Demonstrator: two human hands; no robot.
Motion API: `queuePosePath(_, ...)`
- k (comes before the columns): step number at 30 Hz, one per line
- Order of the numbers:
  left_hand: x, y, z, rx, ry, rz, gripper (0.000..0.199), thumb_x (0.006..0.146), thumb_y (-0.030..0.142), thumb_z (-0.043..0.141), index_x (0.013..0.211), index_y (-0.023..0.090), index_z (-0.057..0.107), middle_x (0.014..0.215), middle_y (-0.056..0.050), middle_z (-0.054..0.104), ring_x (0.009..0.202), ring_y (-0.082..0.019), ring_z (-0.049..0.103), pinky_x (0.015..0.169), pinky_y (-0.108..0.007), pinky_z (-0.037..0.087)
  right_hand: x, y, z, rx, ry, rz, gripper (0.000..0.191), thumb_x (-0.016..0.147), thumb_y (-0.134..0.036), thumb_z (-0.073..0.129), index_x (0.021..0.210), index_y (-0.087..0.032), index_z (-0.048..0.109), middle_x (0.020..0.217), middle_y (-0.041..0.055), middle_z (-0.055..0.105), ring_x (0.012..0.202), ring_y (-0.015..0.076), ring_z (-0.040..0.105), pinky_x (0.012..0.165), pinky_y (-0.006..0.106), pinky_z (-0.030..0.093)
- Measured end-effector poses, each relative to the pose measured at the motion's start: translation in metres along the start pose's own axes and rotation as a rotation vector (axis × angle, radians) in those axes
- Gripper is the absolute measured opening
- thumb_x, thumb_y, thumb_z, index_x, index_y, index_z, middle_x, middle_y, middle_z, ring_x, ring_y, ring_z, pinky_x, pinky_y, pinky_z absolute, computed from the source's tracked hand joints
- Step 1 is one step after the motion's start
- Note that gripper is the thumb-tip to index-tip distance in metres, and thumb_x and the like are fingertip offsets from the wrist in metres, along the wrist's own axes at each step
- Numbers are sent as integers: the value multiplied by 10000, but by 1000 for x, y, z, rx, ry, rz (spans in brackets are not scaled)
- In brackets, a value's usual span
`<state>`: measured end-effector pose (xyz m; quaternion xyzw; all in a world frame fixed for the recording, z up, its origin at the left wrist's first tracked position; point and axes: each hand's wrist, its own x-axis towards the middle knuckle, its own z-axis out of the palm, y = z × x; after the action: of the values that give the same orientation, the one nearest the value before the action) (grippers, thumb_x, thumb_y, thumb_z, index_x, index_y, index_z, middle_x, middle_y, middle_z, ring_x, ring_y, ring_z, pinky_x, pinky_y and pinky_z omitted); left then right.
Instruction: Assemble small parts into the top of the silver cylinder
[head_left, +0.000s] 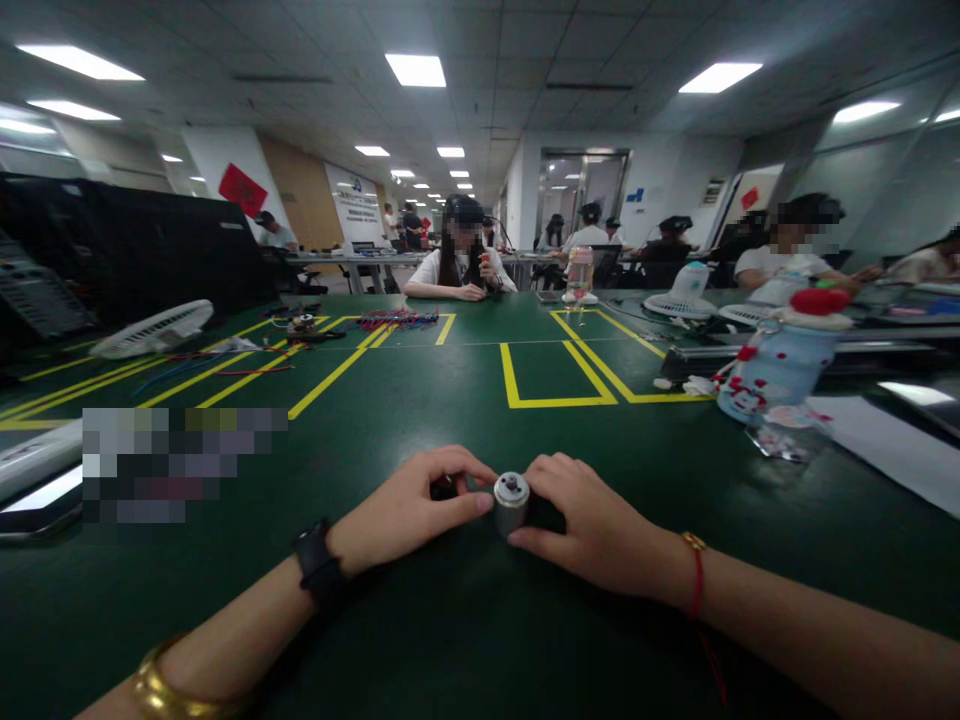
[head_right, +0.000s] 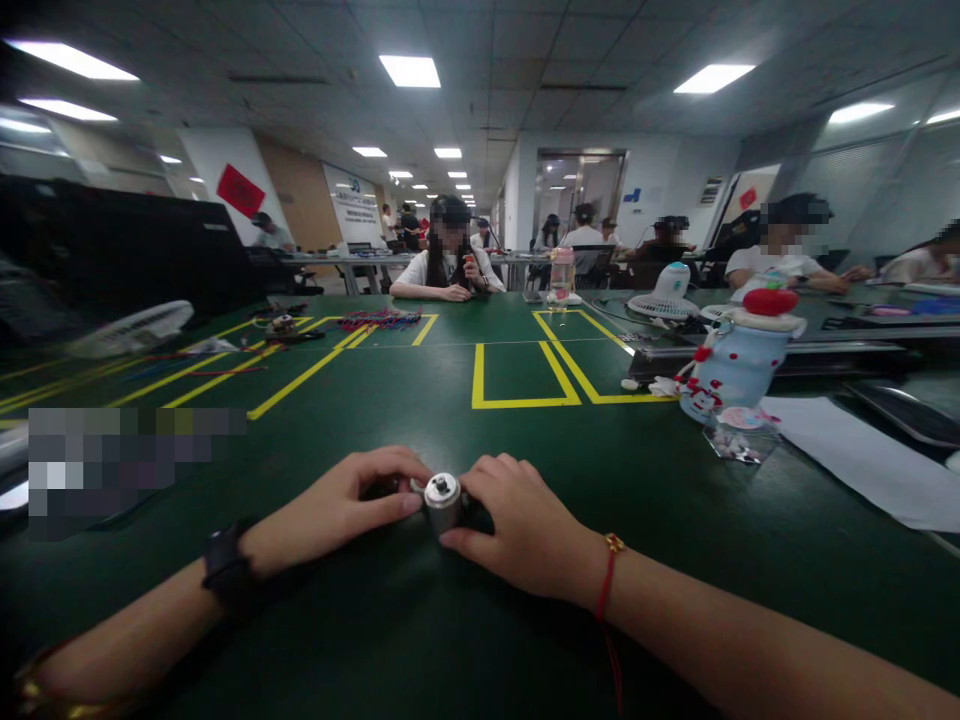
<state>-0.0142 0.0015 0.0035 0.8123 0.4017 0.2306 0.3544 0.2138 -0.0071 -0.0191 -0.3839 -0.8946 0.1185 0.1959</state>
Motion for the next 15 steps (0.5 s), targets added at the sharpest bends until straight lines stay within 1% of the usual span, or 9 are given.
queuePosePath(5,0,-2,5,16,-3,34,311,771,374,688,1034,214,640,994,-19,610,849,-171,543,749,-283,430,3,-2,3,-24,20,17,266,783,-421,681,921,-204,610,904,35,570,834,205,477,728,325,360)
queuePosePath(9,2,-4,10,4,18,9,298,778,383,680,1014,205,640,953,-18,618,839,-171,541,744,-285,426,2,-1,3,-3,22,10,272,776,-414,687,927,-201,614,914,38,573,838,206,484,736,335,371)
queuePosePath(12,3,-6,11,-33,-10,-11,316,772,371,690,1037,208,634,965,-16,624,860,-172,542,752,-281,426,1,1,0,90,37,10,290,757,-321,709,996,-201,599,929,33,575,851,198,498,764,340,391)
queuePosePath(15,3,-6,10,-45,-24,-28,331,761,365,700,1042,205,634,972,-16,627,868,-173,538,754,-279,421,2,-3,-6,261,104,26,281,786,-218,662,1055,-203,580,966,28,566,850,164,517,747,295,424)
